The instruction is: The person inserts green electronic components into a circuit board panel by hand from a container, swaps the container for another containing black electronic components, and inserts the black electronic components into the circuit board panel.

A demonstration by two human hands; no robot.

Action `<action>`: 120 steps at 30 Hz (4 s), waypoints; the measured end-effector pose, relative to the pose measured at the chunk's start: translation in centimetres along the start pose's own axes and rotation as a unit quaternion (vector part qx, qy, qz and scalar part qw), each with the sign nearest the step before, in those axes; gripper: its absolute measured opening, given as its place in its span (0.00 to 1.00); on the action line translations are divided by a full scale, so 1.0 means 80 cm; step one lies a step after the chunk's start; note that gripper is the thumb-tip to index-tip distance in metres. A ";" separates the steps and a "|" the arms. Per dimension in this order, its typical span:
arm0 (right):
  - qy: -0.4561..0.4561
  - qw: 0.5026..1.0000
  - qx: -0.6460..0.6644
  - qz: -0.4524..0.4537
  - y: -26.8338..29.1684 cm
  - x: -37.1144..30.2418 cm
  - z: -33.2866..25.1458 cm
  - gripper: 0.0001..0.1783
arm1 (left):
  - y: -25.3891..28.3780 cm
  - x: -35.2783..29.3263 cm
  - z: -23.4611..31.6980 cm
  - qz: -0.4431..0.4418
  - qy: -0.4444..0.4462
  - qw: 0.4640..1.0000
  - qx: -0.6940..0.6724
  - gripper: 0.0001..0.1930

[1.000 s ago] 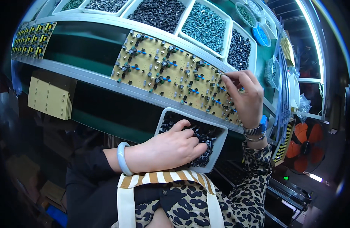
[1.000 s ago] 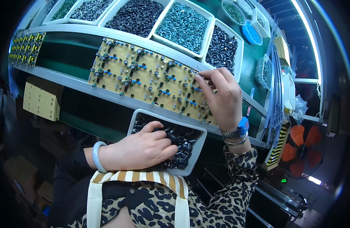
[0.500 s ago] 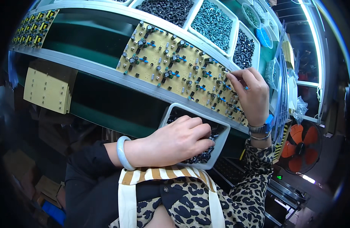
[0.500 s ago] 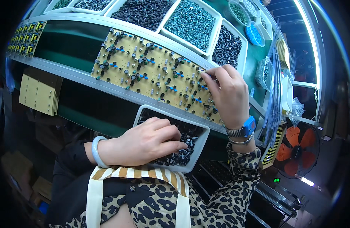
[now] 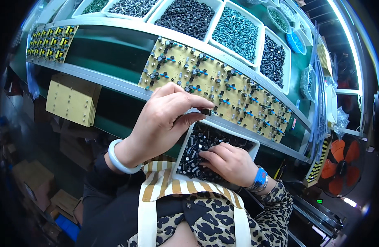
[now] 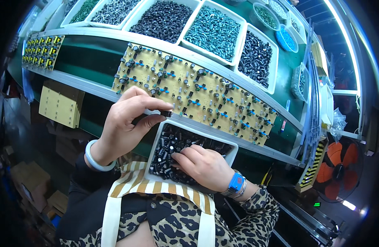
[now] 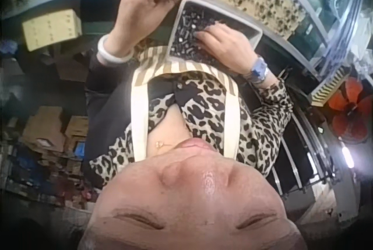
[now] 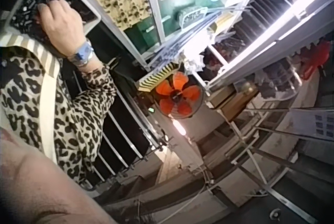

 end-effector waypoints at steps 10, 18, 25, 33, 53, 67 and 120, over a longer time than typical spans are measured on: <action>0.013 0.997 0.034 0.063 0.009 -0.010 0.005 0.14 | -0.004 0.035 0.013 -0.010 -0.004 0.986 0.169 0.14; 0.015 0.992 0.095 0.082 0.011 -0.024 0.017 0.12 | -0.026 0.087 0.026 -0.006 -0.045 0.943 0.329 0.08; 0.022 0.988 0.094 0.118 0.014 -0.028 0.016 0.11 | -0.035 0.099 0.025 -0.028 -0.049 0.930 0.363 0.08; 0.021 0.986 0.091 0.141 0.017 -0.031 0.017 0.13 | -0.047 0.094 0.036 0.004 -0.050 0.893 0.447 0.08; -0.214 0.757 0.557 0.266 0.043 -0.087 0.135 0.16 | -0.139 -0.018 0.084 -0.277 -0.169 0.927 0.188 0.13; -0.251 0.926 0.135 0.247 0.100 -0.062 0.126 0.11 | -0.156 -0.037 0.075 -0.303 -0.203 0.923 0.119 0.03; 0.024 0.999 0.026 0.018 -0.001 -0.025 0.002 0.21 | -0.014 0.013 0.022 -0.002 0.008 0.982 0.189 0.13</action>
Point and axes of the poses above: each hand's wrist, its own x-axis towards the middle knuckle, its own y-axis out of the back of the hand, z = x × y, the point moved 10 cm from there along x, towards the middle knuckle, and after that the axes turned 11 degrees about -z, right-handed, at the moved point
